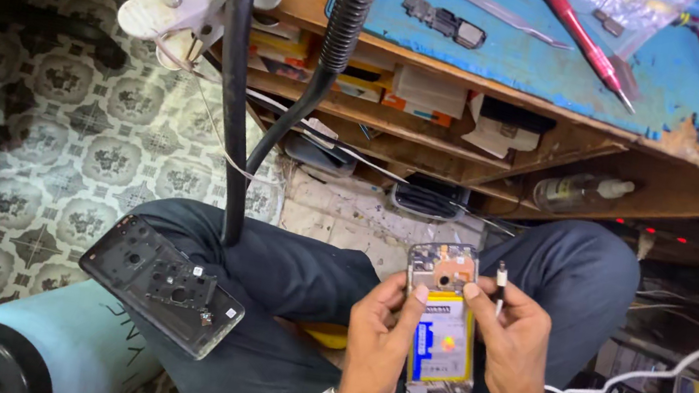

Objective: The person is repairing a smartphone by connecting a charging cable to the internal battery and testing the device. They use a pink tool to press on the phone's screen and a metal tool to adjust internal components.

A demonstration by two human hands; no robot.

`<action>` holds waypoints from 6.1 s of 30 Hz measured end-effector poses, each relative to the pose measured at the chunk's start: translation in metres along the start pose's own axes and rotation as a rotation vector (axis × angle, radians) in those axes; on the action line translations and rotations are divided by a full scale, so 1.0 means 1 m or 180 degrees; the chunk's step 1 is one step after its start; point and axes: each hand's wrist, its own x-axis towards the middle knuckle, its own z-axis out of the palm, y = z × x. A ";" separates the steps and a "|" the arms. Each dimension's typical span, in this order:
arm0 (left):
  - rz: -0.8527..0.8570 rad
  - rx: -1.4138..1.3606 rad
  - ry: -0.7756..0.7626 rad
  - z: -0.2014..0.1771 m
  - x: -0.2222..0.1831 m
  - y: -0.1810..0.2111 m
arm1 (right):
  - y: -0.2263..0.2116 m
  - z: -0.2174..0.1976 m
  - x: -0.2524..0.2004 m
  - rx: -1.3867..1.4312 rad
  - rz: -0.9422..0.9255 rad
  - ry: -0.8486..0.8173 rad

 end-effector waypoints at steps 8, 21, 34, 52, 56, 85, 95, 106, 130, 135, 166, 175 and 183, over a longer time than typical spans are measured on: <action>-0.0065 0.0220 0.0153 -0.009 0.002 -0.011 | -0.007 0.020 -0.003 0.0004 0.0029 0.0089; 0.0362 -0.1258 0.0378 -0.023 0.033 0.017 | -0.014 0.035 -0.003 -0.0379 -0.0162 -0.0373; -0.0048 -0.1016 -0.0418 -0.034 0.043 0.023 | -0.044 0.053 -0.026 -0.1676 -0.1782 0.0248; 0.0007 -0.1164 -0.0549 -0.039 0.040 0.015 | -0.036 0.080 -0.034 -0.1817 -0.2174 0.0304; 0.0231 -0.0852 -0.0609 -0.037 0.038 0.013 | -0.045 0.077 -0.036 -0.2122 -0.2057 0.0263; 0.0502 -0.0254 -0.0524 -0.034 0.041 -0.011 | -0.047 0.055 -0.044 -0.2019 -0.2410 0.0293; 0.0531 -0.0206 -0.0429 -0.033 0.041 -0.011 | -0.048 0.055 -0.043 -0.1995 -0.2479 0.0323; 0.0721 -0.0140 -0.0411 -0.035 0.040 -0.013 | -0.046 0.054 -0.041 -0.2065 -0.2448 0.0462; 0.0222 -0.0662 -0.0719 -0.037 0.032 0.002 | -0.044 0.070 -0.044 -0.2091 -0.2352 0.0660; 0.0846 0.0080 -0.0837 -0.039 0.032 -0.006 | -0.045 0.070 -0.045 -0.2067 -0.2323 0.0501; 0.0624 0.0409 -0.1001 -0.043 0.032 -0.013 | -0.035 0.070 -0.044 -0.2018 -0.2394 0.0678; 0.0792 0.0921 -0.0997 -0.053 0.036 -0.022 | -0.035 0.058 -0.042 -0.2008 -0.2686 0.0772; 0.0493 -0.0171 -0.1124 -0.044 0.037 -0.023 | -0.038 0.054 -0.047 -0.1862 -0.2642 0.0699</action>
